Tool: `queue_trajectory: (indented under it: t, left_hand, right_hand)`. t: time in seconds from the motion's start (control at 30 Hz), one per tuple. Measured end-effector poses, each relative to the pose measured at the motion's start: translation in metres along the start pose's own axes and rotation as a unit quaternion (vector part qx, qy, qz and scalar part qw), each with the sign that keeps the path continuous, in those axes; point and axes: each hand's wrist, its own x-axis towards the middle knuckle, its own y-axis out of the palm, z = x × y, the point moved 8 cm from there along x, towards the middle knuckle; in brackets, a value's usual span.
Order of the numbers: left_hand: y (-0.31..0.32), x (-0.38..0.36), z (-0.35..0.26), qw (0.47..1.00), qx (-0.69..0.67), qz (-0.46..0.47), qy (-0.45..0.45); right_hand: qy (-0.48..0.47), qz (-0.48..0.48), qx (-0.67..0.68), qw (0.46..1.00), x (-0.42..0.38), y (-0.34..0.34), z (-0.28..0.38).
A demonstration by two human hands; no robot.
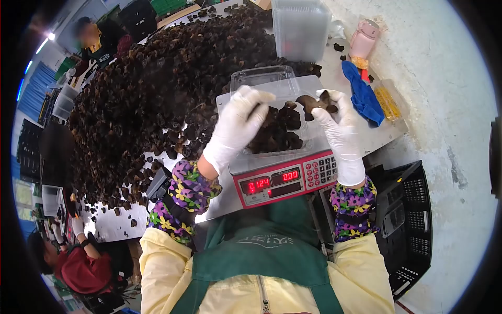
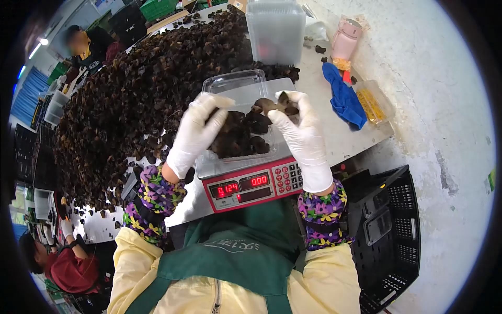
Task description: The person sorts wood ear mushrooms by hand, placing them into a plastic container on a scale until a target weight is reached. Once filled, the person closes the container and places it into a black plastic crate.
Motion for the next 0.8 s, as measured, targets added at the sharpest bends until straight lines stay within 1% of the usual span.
queue_trajectory:
  t: [0.03,0.07,0.1,0.13,0.17,0.23,0.27,0.3,0.37,0.43,0.5,0.53,0.57,0.63,0.67,0.73,0.8]
  left_hand:
    - [0.01,-0.003,-0.001,0.997,0.063,0.027,0.042]
    - [0.028,-0.011,0.007,0.988,0.105,0.11,0.024]
    - [0.033,-0.016,0.002,0.986,0.128,0.103,0.022]
    - [0.03,-0.014,0.001,0.99,0.105,0.097,0.02]
    - [0.025,-0.013,-0.001,0.992,0.086,0.09,0.021]
    - [0.004,-0.01,-0.021,0.99,0.121,-0.003,0.067]
    - [0.0,-0.011,-0.025,0.99,0.132,-0.016,0.055]
    - [-0.001,-0.013,-0.027,0.99,0.132,-0.018,0.053]
    - [-0.013,-0.015,-0.035,0.985,0.149,-0.069,0.055]
    - [-0.012,-0.018,-0.041,0.996,0.046,-0.065,0.044]
    - [-0.01,-0.019,-0.052,0.993,0.087,-0.059,0.061]
    - [-0.006,-0.021,-0.046,0.997,0.065,-0.042,0.022]
    - [-0.007,-0.023,-0.046,0.997,0.065,-0.045,0.02]
    - [-0.005,-0.023,-0.038,1.0,0.004,-0.019,-0.02]
    - [-0.008,-0.024,-0.041,1.0,0.003,-0.021,-0.021]
    - [-0.014,-0.025,-0.06,0.987,0.156,-0.024,0.042]
    - [-0.016,-0.029,-0.065,0.983,0.176,-0.021,0.044]
  right_hand:
    - [0.02,-0.003,0.062,0.998,-0.003,-0.003,-0.006]
    - [0.02,-0.004,0.061,0.998,-0.006,-0.004,-0.007]
    - [0.053,0.019,0.071,0.996,-0.01,-0.001,-0.012]
    - [0.089,0.042,0.079,0.992,-0.013,0.003,-0.015]
    - [0.094,0.046,0.089,0.991,-0.018,0.007,-0.014]
    - [0.129,0.051,0.133,0.981,-0.026,0.013,-0.015]
    - [0.13,0.052,0.131,0.981,-0.028,0.015,-0.015]
    - [0.118,0.057,0.115,0.985,-0.029,0.017,-0.013]
    - [0.108,0.067,0.099,0.987,-0.029,0.025,-0.009]
    - [0.084,0.046,0.071,0.993,-0.032,0.031,-0.001]
    - [0.071,0.044,0.056,0.995,-0.036,0.037,0.006]
    - [0.061,0.047,0.042,0.996,-0.037,0.04,0.009]
    - [0.051,0.049,0.028,0.997,-0.039,0.041,0.012]
    - [0.035,0.046,0.017,0.998,-0.039,0.043,0.012]
    - [0.022,0.052,0.016,0.998,-0.039,0.044,0.013]
    - [0.008,0.06,0.014,0.998,-0.039,0.046,0.014]
    - [0.01,0.07,-0.016,0.997,-0.041,0.048,0.015]
